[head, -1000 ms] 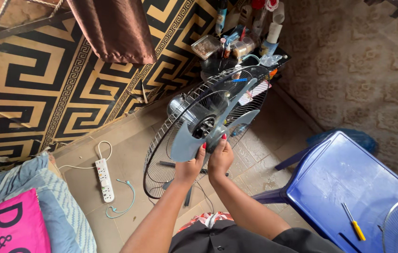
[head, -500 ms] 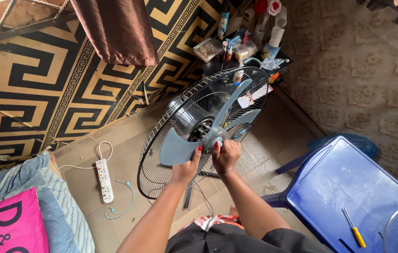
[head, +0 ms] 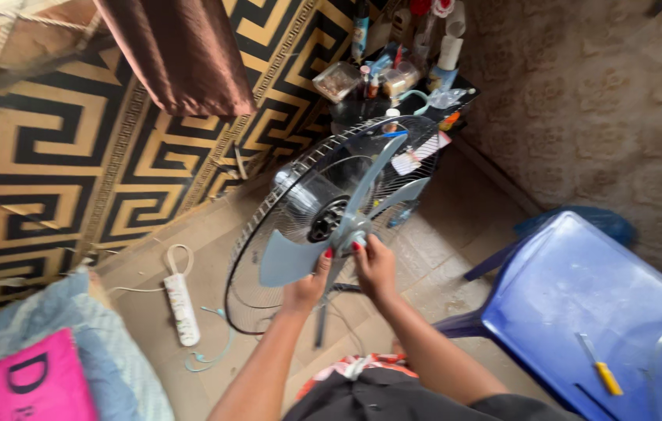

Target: The person assembles a standing electric fan by attaching the fan blades to the motor, securing them with a nut, and then fitting the front and rear protective cages. The person then plugs the fan into a power strip and turns it on to test operation.

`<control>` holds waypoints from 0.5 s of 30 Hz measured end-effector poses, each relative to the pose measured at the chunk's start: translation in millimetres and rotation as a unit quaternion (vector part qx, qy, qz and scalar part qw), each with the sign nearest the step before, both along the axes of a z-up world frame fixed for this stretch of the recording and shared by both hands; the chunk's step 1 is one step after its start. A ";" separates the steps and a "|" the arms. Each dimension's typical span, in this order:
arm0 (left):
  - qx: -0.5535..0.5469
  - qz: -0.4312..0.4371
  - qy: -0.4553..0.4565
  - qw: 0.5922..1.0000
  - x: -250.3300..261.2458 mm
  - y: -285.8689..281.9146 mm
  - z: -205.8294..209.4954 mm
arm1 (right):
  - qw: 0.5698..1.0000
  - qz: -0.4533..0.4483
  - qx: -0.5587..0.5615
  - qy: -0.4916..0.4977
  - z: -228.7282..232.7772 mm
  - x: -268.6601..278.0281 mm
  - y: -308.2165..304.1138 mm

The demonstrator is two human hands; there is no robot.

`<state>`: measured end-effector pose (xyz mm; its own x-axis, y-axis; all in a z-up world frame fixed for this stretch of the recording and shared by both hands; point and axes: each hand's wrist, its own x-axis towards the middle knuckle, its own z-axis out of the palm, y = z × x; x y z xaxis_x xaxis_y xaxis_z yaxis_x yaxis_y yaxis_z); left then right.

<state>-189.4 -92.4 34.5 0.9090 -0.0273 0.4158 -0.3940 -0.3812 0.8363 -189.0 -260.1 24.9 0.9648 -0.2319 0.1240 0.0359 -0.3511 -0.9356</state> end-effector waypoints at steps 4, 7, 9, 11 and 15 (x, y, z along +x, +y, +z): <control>0.044 -0.047 -0.010 0.998 -3.2 17.8 16.2 | 0.995 0.098 -0.005 0.021 -27.2 -4.5 -29.6; -0.030 -0.034 0.007 0.999 -10.2 22.5 28.7 | 0.987 0.138 -0.028 0.072 -43.7 -13.6 -45.0; -0.175 -0.075 0.070 0.979 -13.0 23.0 33.3 | 0.979 0.137 -0.067 0.136 -46.5 -19.9 -52.7; -0.232 -0.092 0.108 0.962 -19.1 23.6 32.6 | 0.957 0.117 -0.140 0.226 -48.4 -29.0 -59.1; -0.104 -0.036 0.112 0.988 -30.7 39.8 26.9 | 0.957 0.126 -0.124 0.231 -47.4 -35.0 -61.9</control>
